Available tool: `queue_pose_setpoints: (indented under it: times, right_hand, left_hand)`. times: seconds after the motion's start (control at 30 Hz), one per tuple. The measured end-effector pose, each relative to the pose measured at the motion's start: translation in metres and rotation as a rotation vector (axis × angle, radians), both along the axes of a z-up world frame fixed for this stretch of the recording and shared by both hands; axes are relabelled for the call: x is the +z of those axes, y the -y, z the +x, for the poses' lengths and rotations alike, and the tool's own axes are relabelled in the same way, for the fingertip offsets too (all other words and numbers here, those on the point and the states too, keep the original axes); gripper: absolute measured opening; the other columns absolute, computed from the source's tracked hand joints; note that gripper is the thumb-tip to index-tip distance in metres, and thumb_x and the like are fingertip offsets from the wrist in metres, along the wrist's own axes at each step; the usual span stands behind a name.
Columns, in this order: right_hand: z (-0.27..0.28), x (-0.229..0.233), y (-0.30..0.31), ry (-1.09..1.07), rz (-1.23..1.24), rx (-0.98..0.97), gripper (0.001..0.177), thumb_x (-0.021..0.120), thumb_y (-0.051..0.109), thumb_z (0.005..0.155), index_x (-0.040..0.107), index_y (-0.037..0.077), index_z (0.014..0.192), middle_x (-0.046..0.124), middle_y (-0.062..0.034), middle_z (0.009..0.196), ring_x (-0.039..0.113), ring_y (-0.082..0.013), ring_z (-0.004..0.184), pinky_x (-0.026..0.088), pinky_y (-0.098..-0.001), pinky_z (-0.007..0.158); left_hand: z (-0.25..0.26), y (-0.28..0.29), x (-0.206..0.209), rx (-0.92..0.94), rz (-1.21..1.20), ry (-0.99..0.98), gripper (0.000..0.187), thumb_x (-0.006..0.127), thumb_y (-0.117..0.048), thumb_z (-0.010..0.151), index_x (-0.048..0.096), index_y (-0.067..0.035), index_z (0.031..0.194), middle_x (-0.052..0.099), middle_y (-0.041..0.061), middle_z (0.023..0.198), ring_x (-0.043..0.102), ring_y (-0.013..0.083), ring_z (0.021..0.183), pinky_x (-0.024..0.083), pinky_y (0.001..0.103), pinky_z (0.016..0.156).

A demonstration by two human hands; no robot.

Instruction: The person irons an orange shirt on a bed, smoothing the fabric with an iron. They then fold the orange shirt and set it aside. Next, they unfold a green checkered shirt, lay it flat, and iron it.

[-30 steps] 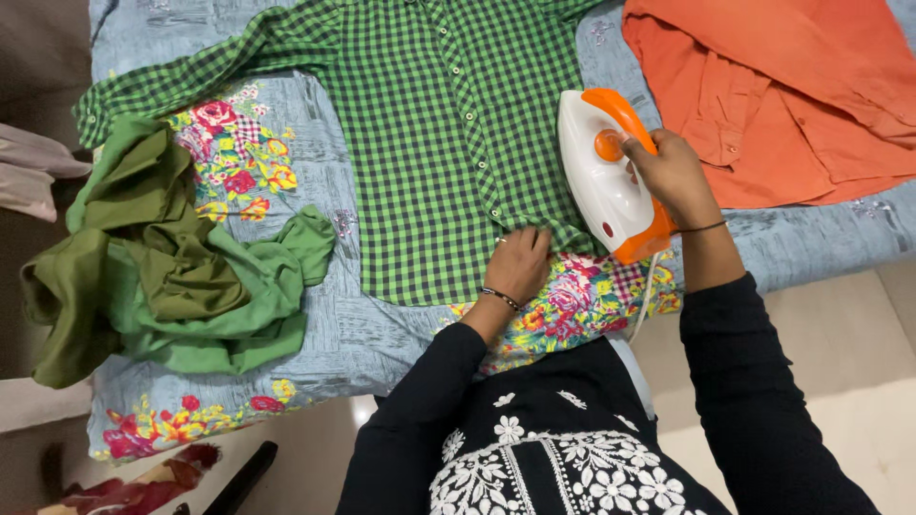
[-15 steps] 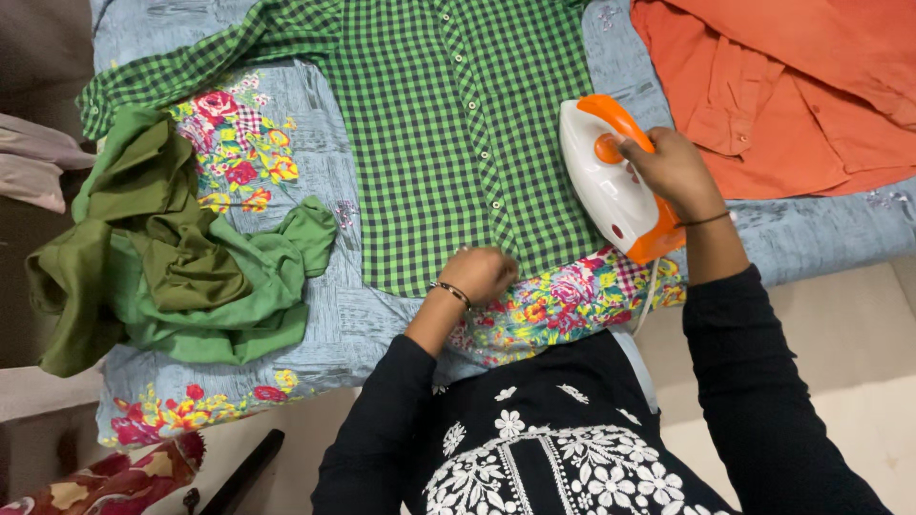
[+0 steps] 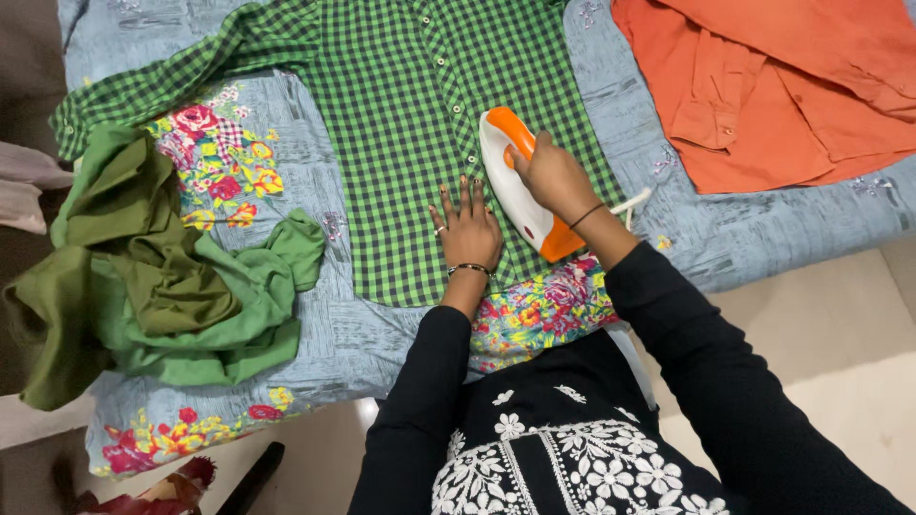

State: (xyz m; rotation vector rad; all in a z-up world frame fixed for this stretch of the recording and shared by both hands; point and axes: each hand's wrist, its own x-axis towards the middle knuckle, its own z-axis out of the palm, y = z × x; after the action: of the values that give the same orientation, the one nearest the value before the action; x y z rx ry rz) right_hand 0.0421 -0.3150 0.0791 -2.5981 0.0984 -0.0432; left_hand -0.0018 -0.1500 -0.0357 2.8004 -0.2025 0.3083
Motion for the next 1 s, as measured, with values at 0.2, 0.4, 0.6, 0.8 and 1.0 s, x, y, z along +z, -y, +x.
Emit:
queue_pose_setpoints:
  times: [0.2, 0.4, 0.6, 0.8, 1.0]
  right_hand:
    - [0.003, 0.001, 0.006, -0.033, -0.084, -0.119, 0.052, 0.055, 0.045, 0.104, 0.052, -0.006, 0.114, 0.07, -0.033, 0.088, 0.069, -0.052, 0.084, 0.055, -0.0601, 0.072]
    - [0.03, -0.018, 0.064, 0.047, -0.14, -0.208, 0.058, 0.057, 0.044, 0.105, 0.049, -0.011, 0.121, 0.068, -0.0367, 0.09, 0.068, -0.0547, 0.085, 0.054, -0.0612, 0.072]
    - [0.038, -0.025, 0.065, 0.07, -0.119, -0.112, 0.063, 0.058, 0.05, 0.103, 0.052, -0.012, 0.114, 0.068, -0.0367, 0.092, 0.067, -0.0545, 0.087, 0.054, -0.0599, 0.074]
    - [-0.025, -0.012, -0.01, -0.044, -0.123, -0.067, 0.054, 0.052, 0.048, 0.103, 0.053, -0.005, 0.111, 0.071, -0.0294, 0.081, 0.071, -0.0488, 0.078, 0.056, -0.0584, 0.068]
    - [-0.016, -0.003, 0.032, -0.031, -0.173, -0.183, 0.053, 0.05, 0.046, 0.107, 0.052, -0.007, 0.114, 0.07, -0.0306, 0.08, 0.07, -0.05, 0.077, 0.055, -0.0596, 0.066]
  left_hand:
    - [-0.002, 0.002, 0.003, 0.018, 0.016, -0.043, 0.06, 0.046, -0.031, 0.1, 0.041, -0.017, 0.158, 0.03, 0.005, 0.168, 0.021, 0.0425, 0.155, 0.009, 0.072, 0.121]
    - [-0.001, 0.0, 0.009, 0.032, 0.017, -0.068, 0.062, 0.043, -0.033, 0.1, 0.037, -0.017, 0.159, 0.025, 0.004, 0.169, 0.015, 0.0429, 0.155, 0.008, 0.073, 0.119]
    - [0.0, -0.001, 0.012, 0.02, 0.006, -0.121, 0.063, 0.042, -0.034, 0.099, 0.035, -0.018, 0.16, 0.024, 0.004, 0.17, 0.013, 0.0427, 0.156, 0.006, 0.073, 0.119]
    - [-0.003, -0.002, 0.014, 0.011, 0.05, -0.108, 0.06, 0.042, -0.033, 0.101, 0.035, -0.019, 0.159, 0.024, 0.004, 0.17, 0.015, 0.0427, 0.156, 0.007, 0.073, 0.119]
    - [-0.001, -0.001, 0.014, 0.014, 0.045, -0.111, 0.061, 0.042, -0.031, 0.101, 0.034, -0.018, 0.16, 0.024, 0.004, 0.17, 0.017, 0.0424, 0.155, 0.008, 0.072, 0.12]
